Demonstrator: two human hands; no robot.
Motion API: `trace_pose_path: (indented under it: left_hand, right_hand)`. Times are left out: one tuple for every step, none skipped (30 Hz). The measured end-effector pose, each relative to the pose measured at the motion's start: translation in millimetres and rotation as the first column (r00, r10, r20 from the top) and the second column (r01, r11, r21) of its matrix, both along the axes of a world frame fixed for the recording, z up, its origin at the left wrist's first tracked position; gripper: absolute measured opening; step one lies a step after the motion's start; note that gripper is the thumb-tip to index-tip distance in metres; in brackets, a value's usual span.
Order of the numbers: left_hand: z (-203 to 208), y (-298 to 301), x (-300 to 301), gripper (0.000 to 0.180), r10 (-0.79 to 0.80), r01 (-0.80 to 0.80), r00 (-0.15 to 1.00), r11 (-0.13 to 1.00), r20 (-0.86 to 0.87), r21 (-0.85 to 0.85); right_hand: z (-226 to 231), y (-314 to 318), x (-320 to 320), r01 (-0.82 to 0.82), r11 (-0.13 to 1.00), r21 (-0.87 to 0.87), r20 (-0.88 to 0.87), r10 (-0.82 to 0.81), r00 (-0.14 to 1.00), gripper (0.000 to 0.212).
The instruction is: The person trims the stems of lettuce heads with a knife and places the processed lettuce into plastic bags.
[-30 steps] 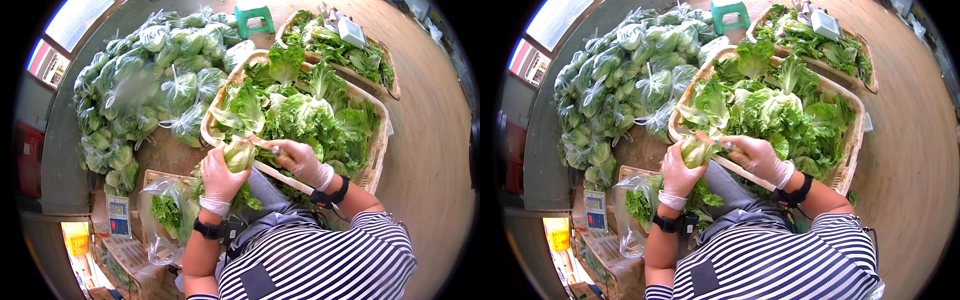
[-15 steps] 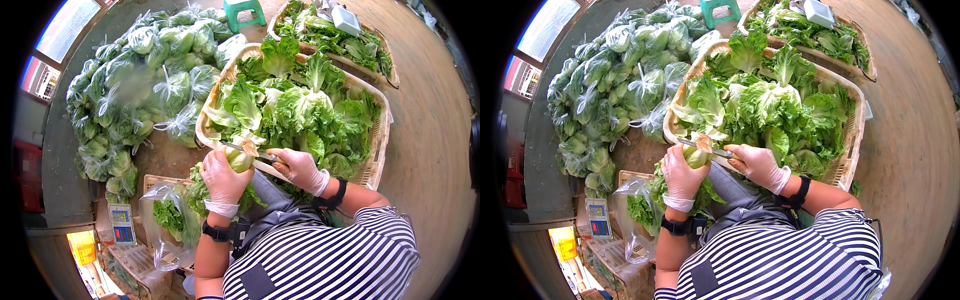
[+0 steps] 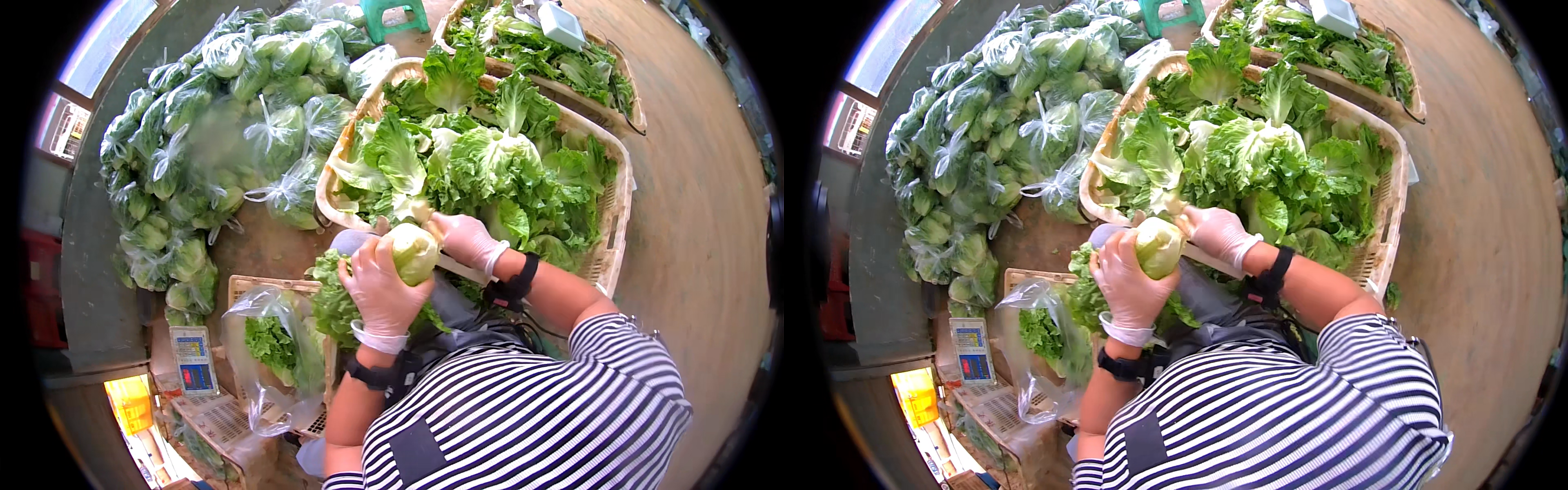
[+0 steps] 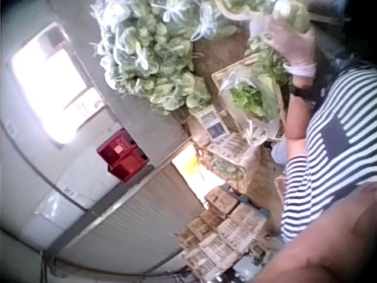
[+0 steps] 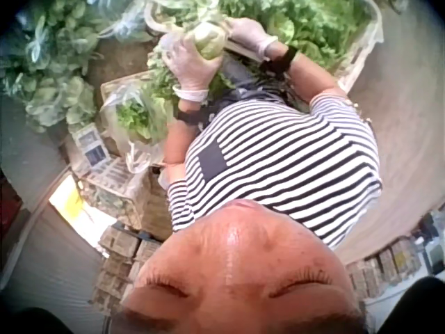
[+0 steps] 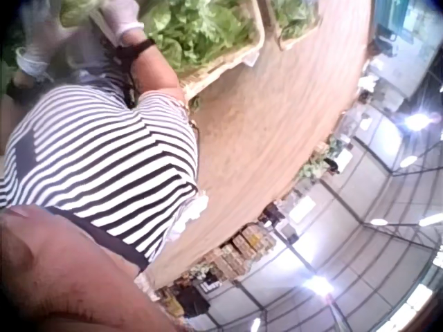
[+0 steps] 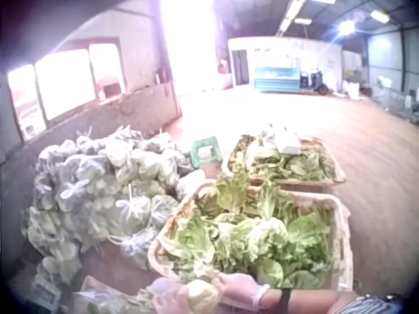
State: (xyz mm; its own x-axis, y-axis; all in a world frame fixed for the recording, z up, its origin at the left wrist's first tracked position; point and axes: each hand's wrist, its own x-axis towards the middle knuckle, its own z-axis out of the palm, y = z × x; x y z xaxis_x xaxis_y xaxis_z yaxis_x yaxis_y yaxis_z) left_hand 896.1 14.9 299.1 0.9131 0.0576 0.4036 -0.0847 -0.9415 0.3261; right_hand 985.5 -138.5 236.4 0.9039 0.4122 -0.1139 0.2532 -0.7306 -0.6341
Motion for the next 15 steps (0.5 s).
trace_pose_path:
  left_hand:
    - [4.8,4.5,-3.7,0.069,0.012,-0.011,1.0,0.999,0.029,-0.038]
    - [5.4,15.1,-0.3,0.069,0.025,-0.024,0.999,0.999,0.042,-0.027]
    - [2.6,26.2,-3.4,0.069,-0.017,0.03,0.996,0.987,0.084,-0.16]
    - [1.8,35.1,-6.3,0.069,-0.052,0.088,0.99,0.954,0.133,-0.287]
    - [5.4,39.6,-4.6,0.07,-0.077,0.118,0.99,0.919,0.121,-0.376]
    - [7.5,43.3,-7.4,0.07,-0.07,0.111,0.99,0.922,0.122,-0.37]
    - [9.5,46.0,-9.9,0.071,-0.119,0.167,0.983,0.889,0.137,-0.426]
    - [11.3,48.6,-11.6,0.071,-0.164,0.222,0.973,0.848,0.16,-0.481]
    - [11.2,50.8,-15.1,0.071,-0.153,0.214,0.975,0.849,0.162,-0.482]
    - [11.6,51.8,-19.3,0.06,-0.183,0.252,0.965,0.851,0.189,-0.461]
    - [11.8,50.2,-22.6,0.049,-0.216,0.291,0.953,0.849,0.213,-0.441]
    - [13.0,47.9,-26.2,0.039,-0.248,0.329,0.94,0.846,0.236,-0.419]
    - [15.6,42.4,-34.2,0.024,-0.244,0.318,0.942,0.868,0.231,-0.381]
    - [12.8,42.5,-43.9,0.024,-0.231,0.307,0.945,0.869,0.232,-0.387]
    - [10.1,42.5,-53.5,0.022,-0.156,0.33,0.938,0.683,0.311,-0.652]
  right_hand:
    - [-21.6,-0.1,1.2,0.053,0.905,0.422,-0.077,-0.022,0.997,0.025]
    - [-10.5,-2.0,3.4,0.336,0.714,0.614,-0.471,-0.011,0.882,0.028]
    - [0.0,-5.7,2.7,0.694,0.411,0.591,-0.77,0.031,0.637,0.031]
    - [5.2,-7.8,4.5,0.747,0.291,0.598,-0.785,0.027,0.619,0.033]
    - [5.6,-7.5,5.0,0.736,0.323,0.595,-0.786,0.045,0.616,0.032]
    - [6.7,-5.7,4.6,0.724,0.353,0.593,-0.787,0.061,0.614,0.032]
    - [7.7,-2.5,-3.2,0.655,0.374,0.657,-0.734,0.118,0.669,0.035]
    - [19.8,5.5,-11.5,0.597,0.44,0.671,-0.697,0.101,0.71,0.035]
    - [41.9,14.2,-23.2,0.522,0.488,0.699,-0.639,0.1,0.762,0.037]
    - [58.2,18.8,-31.7,0.446,0.534,0.719,-0.578,0.102,0.81,0.04]
    - [50.4,22.7,-31.9,0.343,0.437,0.832,-0.47,0.224,0.854,0.046]
    - [46.1,20.4,-32.3,0.342,0.443,0.829,-0.473,0.228,0.851,0.046]
    - [43.1,18.9,-30.6,0.247,0.544,0.802,-0.396,0.175,0.901,0.044]
    - [45.5,20.1,-28.1,0.151,0.642,0.751,-0.306,0.137,0.942,0.043]
    - [41.0,17.2,-21.5,0.246,0.607,0.756,-0.401,0.133,0.906,0.039]
